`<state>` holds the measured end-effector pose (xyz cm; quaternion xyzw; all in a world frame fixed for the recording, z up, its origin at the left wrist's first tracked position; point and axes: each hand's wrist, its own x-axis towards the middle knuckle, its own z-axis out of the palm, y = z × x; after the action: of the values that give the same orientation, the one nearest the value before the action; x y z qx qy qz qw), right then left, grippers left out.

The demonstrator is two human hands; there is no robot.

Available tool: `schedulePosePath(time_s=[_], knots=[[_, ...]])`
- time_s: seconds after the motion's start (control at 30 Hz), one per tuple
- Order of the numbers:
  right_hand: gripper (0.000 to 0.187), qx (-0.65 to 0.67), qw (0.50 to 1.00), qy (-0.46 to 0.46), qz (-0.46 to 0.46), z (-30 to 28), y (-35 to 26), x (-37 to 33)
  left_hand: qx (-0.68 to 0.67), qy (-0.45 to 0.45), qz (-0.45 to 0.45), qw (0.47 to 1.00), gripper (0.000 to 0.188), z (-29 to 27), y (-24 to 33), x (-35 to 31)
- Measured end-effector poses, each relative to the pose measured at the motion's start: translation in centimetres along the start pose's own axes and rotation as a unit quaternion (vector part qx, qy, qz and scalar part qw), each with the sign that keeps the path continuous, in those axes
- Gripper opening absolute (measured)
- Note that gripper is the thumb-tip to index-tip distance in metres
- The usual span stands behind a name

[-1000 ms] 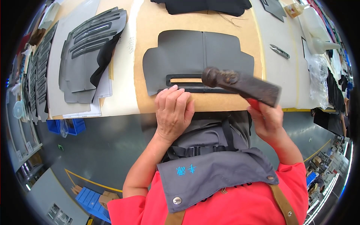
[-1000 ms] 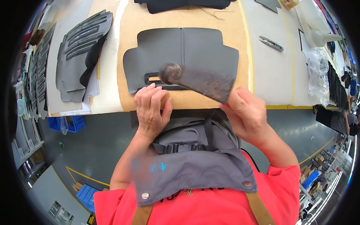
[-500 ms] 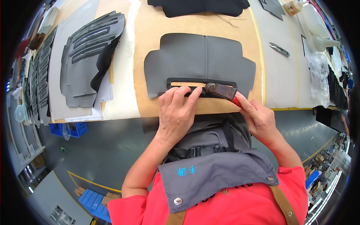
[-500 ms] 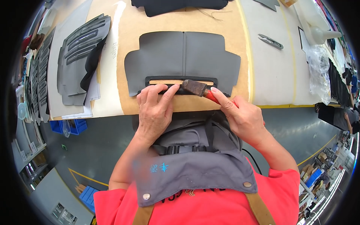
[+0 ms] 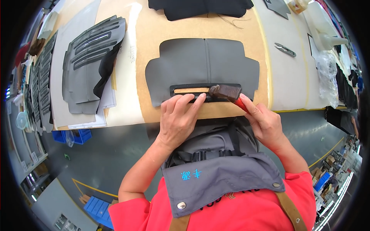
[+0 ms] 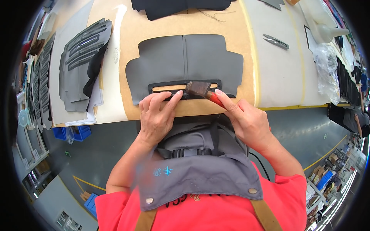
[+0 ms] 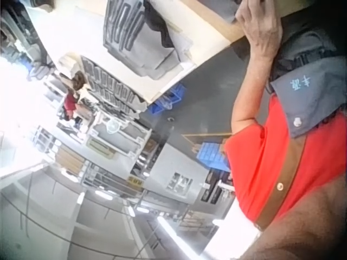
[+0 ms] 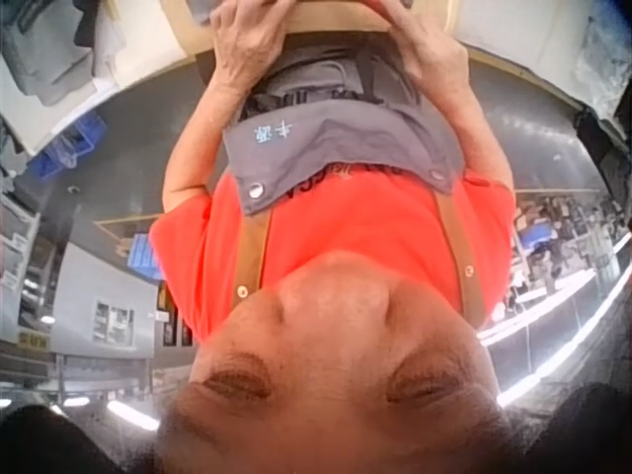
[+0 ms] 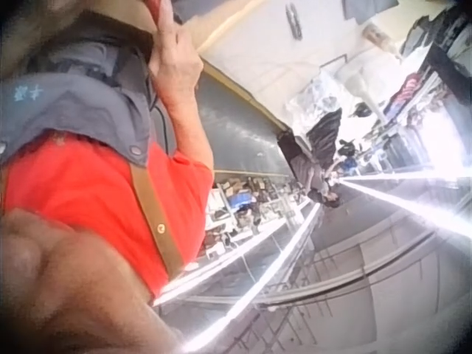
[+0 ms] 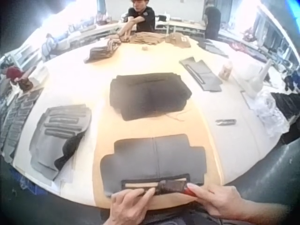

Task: Assembling and reinforcing leather panels by aligning strips and using a hammer to secure components in a workshop.

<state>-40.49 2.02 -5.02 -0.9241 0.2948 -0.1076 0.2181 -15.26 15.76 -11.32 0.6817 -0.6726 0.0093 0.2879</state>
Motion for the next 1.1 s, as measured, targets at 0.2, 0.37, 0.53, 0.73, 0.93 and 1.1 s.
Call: schedulePosePath(time_s=[0.2, 0.37, 0.53, 0.73, 0.93, 1.1], knots=[[0.065, 0.108, 0.978, 0.148, -0.104, -2.4, -1.7, 1.9, -0.033, 0.068, -0.005, 0.997, 0.035, 0.4, -0.6, -0.7], [0.069, -0.034, 0.999, -0.027, -0.031, -0.9, -0.2, 1.7, -0.038, 0.089, 0.01, 0.995, 0.032, 0.9, -0.7, -0.4], [0.068, 0.087, 0.988, 0.103, -0.078, -1.4, -0.8, 3.4, -0.034, 0.088, 0.007, 0.995, 0.034, 0.5, -0.5, -1.0], [0.062, -0.055, 0.994, -0.09, 0.012, -2.5, 0.3, 4.3, -0.04, 0.09, 0.018, 0.995, 0.036, 1.1, -0.8, -0.2], [0.063, 0.032, 0.997, 0.058, -0.041, -2.6, 1.1, -0.7, -0.031, 0.085, 0.012, 0.996, 0.035, 0.5, -0.2, -0.4], [0.059, -0.01, 0.999, 0.048, -0.016, -3.0, 0.6, -0.3, -0.032, 0.085, 0.015, 0.996, 0.035, 0.7, -0.5, -0.4]])
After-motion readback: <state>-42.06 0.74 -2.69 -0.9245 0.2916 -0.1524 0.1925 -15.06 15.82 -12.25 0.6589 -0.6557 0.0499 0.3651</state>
